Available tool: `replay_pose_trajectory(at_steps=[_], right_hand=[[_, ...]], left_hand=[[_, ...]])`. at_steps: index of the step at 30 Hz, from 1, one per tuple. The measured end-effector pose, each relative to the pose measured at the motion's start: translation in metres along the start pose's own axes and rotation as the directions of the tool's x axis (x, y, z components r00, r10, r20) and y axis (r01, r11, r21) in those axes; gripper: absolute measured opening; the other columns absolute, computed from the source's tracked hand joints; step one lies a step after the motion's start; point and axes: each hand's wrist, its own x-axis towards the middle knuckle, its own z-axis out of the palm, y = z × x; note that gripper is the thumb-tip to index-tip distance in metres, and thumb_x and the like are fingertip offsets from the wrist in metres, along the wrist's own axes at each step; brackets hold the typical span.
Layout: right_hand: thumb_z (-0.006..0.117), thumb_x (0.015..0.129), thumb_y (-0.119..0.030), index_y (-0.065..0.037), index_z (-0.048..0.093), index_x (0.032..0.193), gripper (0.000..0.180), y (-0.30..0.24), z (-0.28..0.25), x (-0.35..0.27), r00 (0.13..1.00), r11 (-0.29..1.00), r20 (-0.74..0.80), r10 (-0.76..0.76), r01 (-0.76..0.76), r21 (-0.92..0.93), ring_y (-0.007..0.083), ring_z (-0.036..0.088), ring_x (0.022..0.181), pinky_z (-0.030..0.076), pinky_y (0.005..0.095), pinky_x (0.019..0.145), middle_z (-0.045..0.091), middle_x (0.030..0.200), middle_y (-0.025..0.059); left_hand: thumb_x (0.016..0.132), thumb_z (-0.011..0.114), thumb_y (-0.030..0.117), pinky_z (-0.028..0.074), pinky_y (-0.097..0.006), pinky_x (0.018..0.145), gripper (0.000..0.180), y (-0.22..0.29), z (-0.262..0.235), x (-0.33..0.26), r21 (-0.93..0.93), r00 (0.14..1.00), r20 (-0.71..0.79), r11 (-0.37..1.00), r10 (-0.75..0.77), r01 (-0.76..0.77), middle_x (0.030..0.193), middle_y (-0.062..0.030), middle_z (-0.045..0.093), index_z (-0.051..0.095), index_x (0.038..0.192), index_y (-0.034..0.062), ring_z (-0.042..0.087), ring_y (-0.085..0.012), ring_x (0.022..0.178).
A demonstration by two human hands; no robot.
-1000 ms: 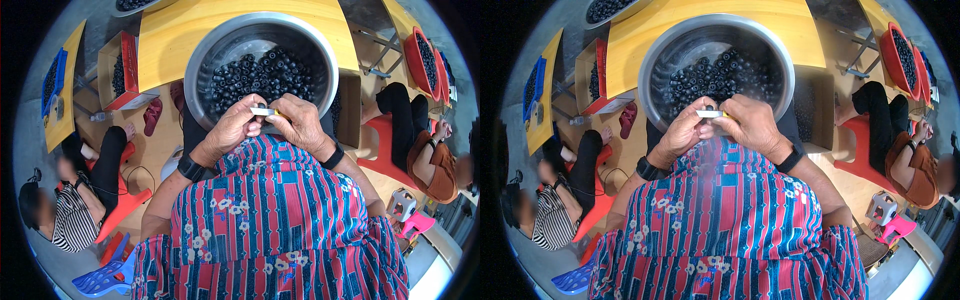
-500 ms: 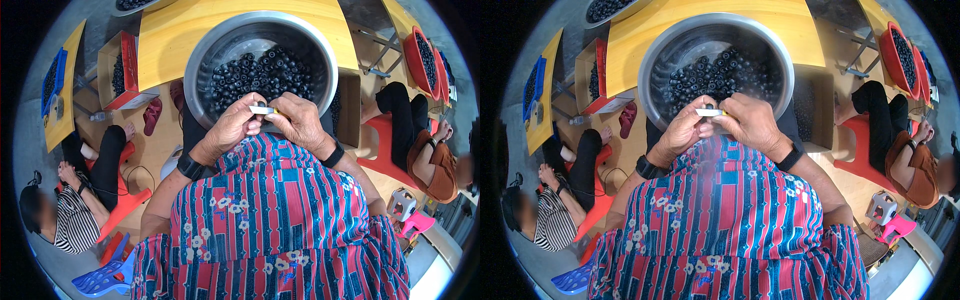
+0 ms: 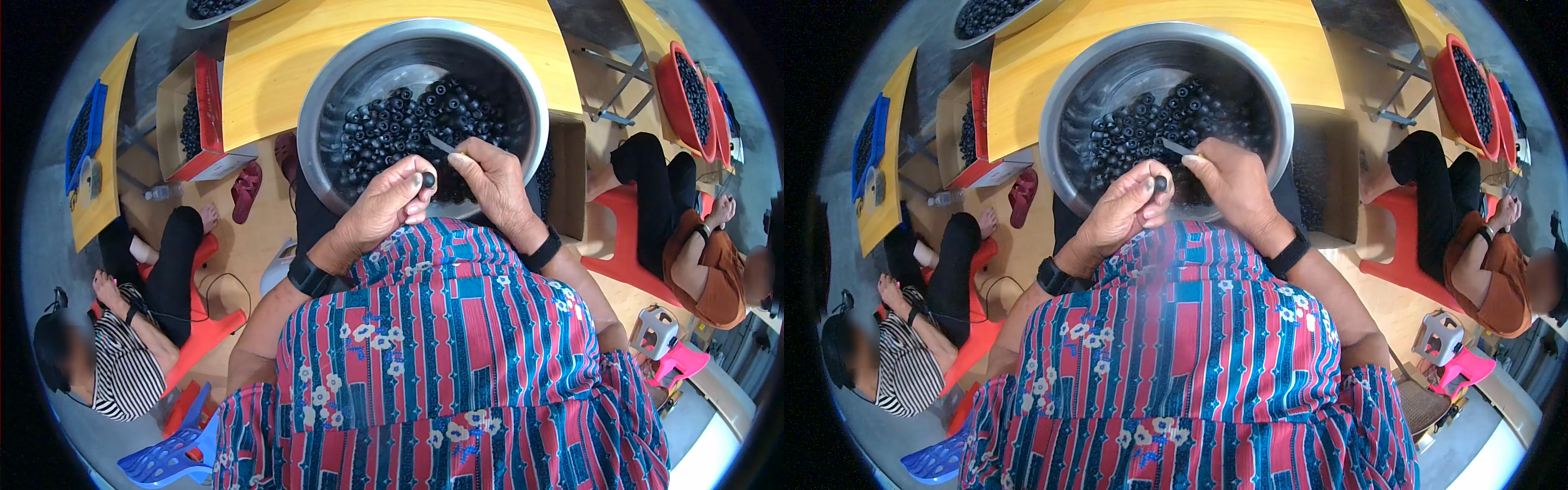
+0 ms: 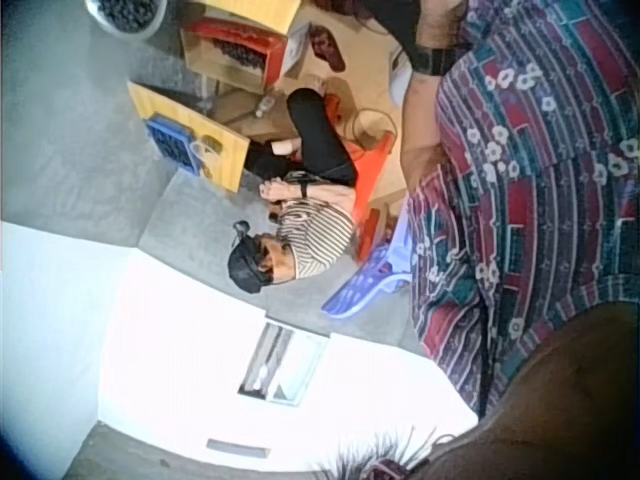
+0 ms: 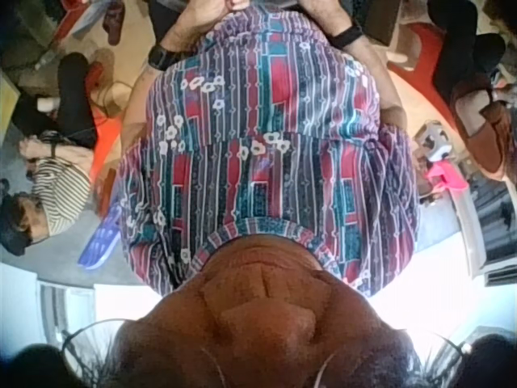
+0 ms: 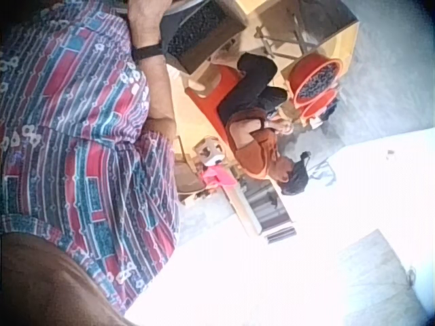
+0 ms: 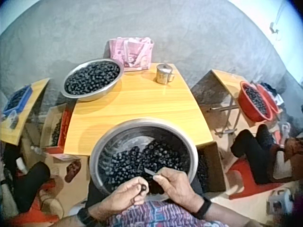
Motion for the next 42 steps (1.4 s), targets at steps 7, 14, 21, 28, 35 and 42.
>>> replay_pose_trajectory(at_steps=[7, 14, 21, 28, 35, 42], right_hand=[[0.065, 0.091, -0.019, 0.0, 0.066, 0.102, 0.022, 0.0, 0.006, -0.004, 0.998, 0.986, 0.005, -0.057, 0.056, 0.158, 0.0267, 0.065, 0.081, 0.049, 0.0342, 0.074, 0.065, 0.085, 0.0158], [0.072, 0.084, -0.018, -0.013, 0.067, 0.121, 0.038, -0.016, 0.004, -0.008, 0.956, 0.961, 0.102, -0.274, 0.277, -0.016, 0.0283, 0.064, 0.072, 0.051, 0.0356, 0.065, 0.064, 0.082, 0.0122], [0.074, 0.079, -0.019, -0.017, 0.068, 0.121, 0.043, -0.015, 0.004, -0.011, 0.93, 0.923, 0.087, -0.357, 0.365, -0.123, 0.027, 0.061, 0.064, 0.049, 0.0364, 0.058, 0.058, 0.072, 0.0088], [0.071, 0.079, -0.004, -0.005, 0.072, 0.103, 0.024, -0.017, -0.002, -0.011, 0.902, 0.902, 0.023, -0.432, 0.431, 0.035, 0.0165, 0.057, 0.063, 0.045, 0.0284, 0.057, 0.063, 0.074, 0.0061], [0.074, 0.077, -0.003, -0.004, 0.071, 0.095, 0.018, -0.01, -0.007, -0.014, 0.958, 0.972, -0.171, -0.23, 0.234, 0.005, 0.0268, 0.066, 0.072, 0.051, 0.0325, 0.066, 0.066, 0.081, 0.0134], [0.07, 0.084, 0.001, -0.002, 0.072, 0.097, 0.013, -0.005, -0.005, -0.013, 0.948, 0.969, -0.21, -0.237, 0.246, 0.015, 0.0093, 0.055, 0.067, 0.042, 0.0237, 0.058, 0.063, 0.077, 0.0036]], left_hand=[[0.102, 0.052, 0.032, 0.036, -0.021, 0.062, 0.025, 0.0, -0.001, 0.0, -0.012, 0.998, -0.055, 0.999, 0.034, -0.035, 0.089, 0.0016, 0.046, 0.049, 0.109, 0.0076, 0.039, -0.0056, 0.069], [0.104, 0.046, 0.024, 0.038, -0.02, 0.064, 0.023, -0.004, -0.004, 0.0, -0.111, 0.994, -0.104, 0.993, 0.016, -0.027, 0.091, 0.0006, 0.051, 0.052, 0.118, 0.0059, 0.041, -0.0049, 0.069], [0.104, 0.044, 0.023, 0.042, -0.023, 0.066, 0.022, -0.007, -0.009, 0.002, -0.275, 0.999, -0.054, 0.961, 0.005, -0.019, 0.092, -0.0003, 0.052, 0.053, 0.116, 0.0067, 0.045, -0.0062, 0.071], [0.105, 0.043, 0.027, 0.041, -0.025, 0.064, 0.024, 0.0, -0.011, -0.001, -0.188, 0.989, -0.051, 0.971, 0.14, -0.148, 0.098, -0.003, 0.054, 0.054, 0.111, 0.0063, 0.046, -0.009, 0.075], [0.103, 0.046, 0.014, 0.031, -0.016, 0.053, 0.022, 0.015, -0.007, 0.002, 0.189, 0.943, -0.282, 0.974, 0.174, -0.123, 0.094, -0.0004, 0.052, 0.06, 0.117, 0.0036, 0.04, -0.0035, 0.069], [0.092, 0.056, 0.003, 0.048, -0.03, 0.07, 0.029, 0.011, -0.004, 0.023, 0.989, 0.8, -0.087, 0.145, 0.594, 0.0, 0.091, -0.0066, 0.059, 0.065, 0.119, 0.0047, 0.058, -0.0166, 0.079]])
